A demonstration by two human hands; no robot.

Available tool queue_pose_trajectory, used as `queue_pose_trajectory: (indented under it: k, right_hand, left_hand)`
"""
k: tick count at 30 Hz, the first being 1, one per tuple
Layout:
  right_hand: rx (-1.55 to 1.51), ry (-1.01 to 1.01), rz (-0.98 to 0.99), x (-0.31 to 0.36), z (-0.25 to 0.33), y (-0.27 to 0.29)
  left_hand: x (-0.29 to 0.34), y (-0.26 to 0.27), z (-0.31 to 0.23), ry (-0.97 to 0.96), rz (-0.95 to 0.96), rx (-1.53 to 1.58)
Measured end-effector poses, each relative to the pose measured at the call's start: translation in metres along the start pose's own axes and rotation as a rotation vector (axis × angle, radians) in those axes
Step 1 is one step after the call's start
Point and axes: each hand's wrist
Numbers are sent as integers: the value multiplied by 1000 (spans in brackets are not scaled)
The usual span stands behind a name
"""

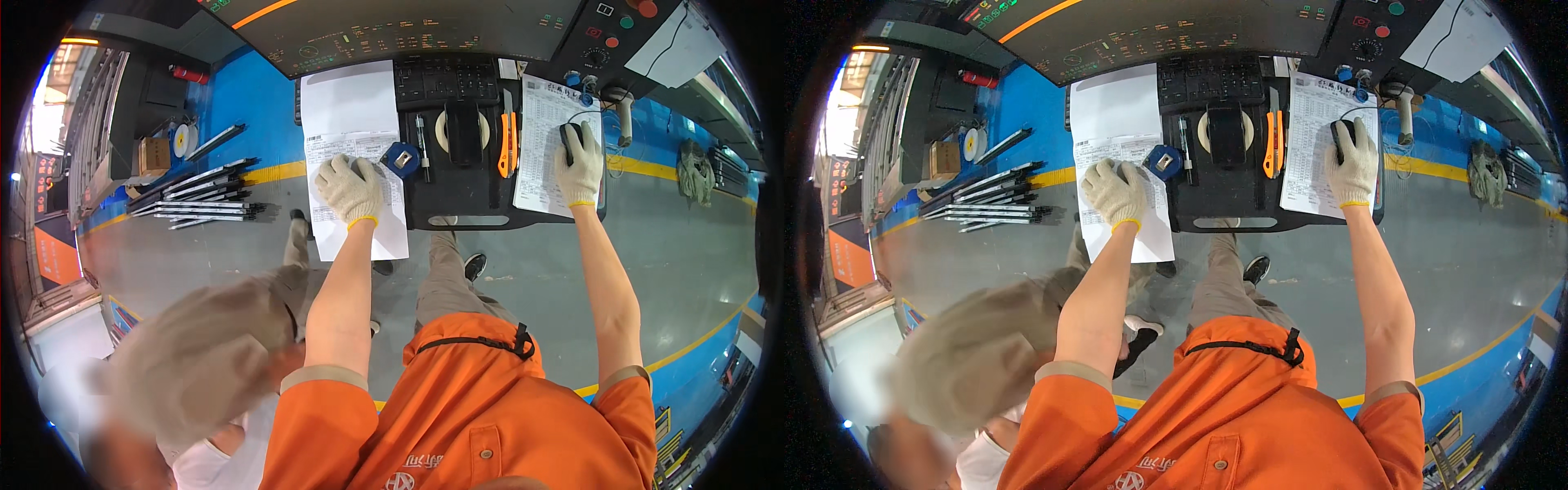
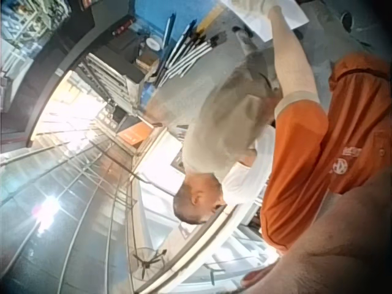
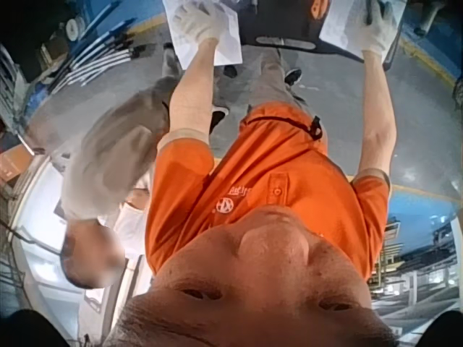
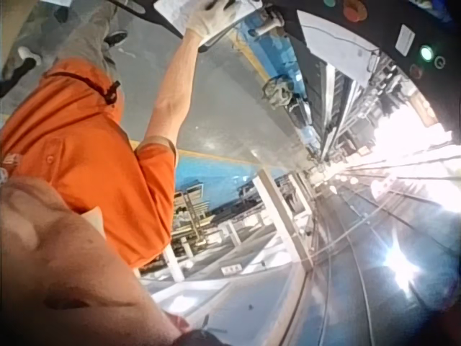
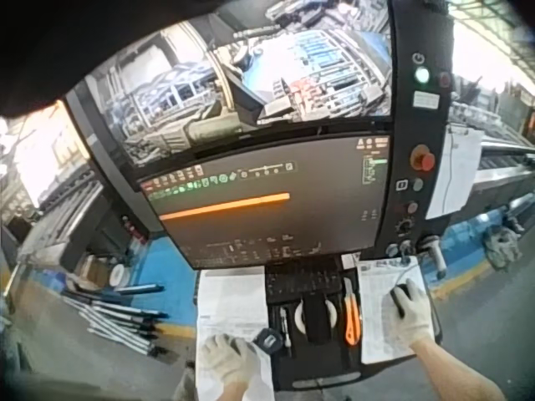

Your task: Operating a metal fabrication machine control panel and reviewing technical documents.

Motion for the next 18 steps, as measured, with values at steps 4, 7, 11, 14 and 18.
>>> queue_pose_trajectory:
  k: [4,7,11,14,18]
  right_hand:
    - [0,-3,-2,0,2,1]
    - [0,-3,0,0,1,1]
    - [-2,-3,6,0,1,1]
    - [-6,-7,14,-1,2,2]
    - [-3,-5,13,-1,3,3]
  left_hand:
    - [1,-1,0,18,5,-3]
    - [0,1,-2,24,18,-4]
    - [0,2,-2,30,30,-4]
    - [0,2,-1,27,27,3]
    - [0,3,-2,34,37,2]
Point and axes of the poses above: each hand's wrist, its own x-axis away from the middle knuckle, its own y-axis out of the back of the hand, z = x × y, and after that the axes turned 1 degree about z, right-handed
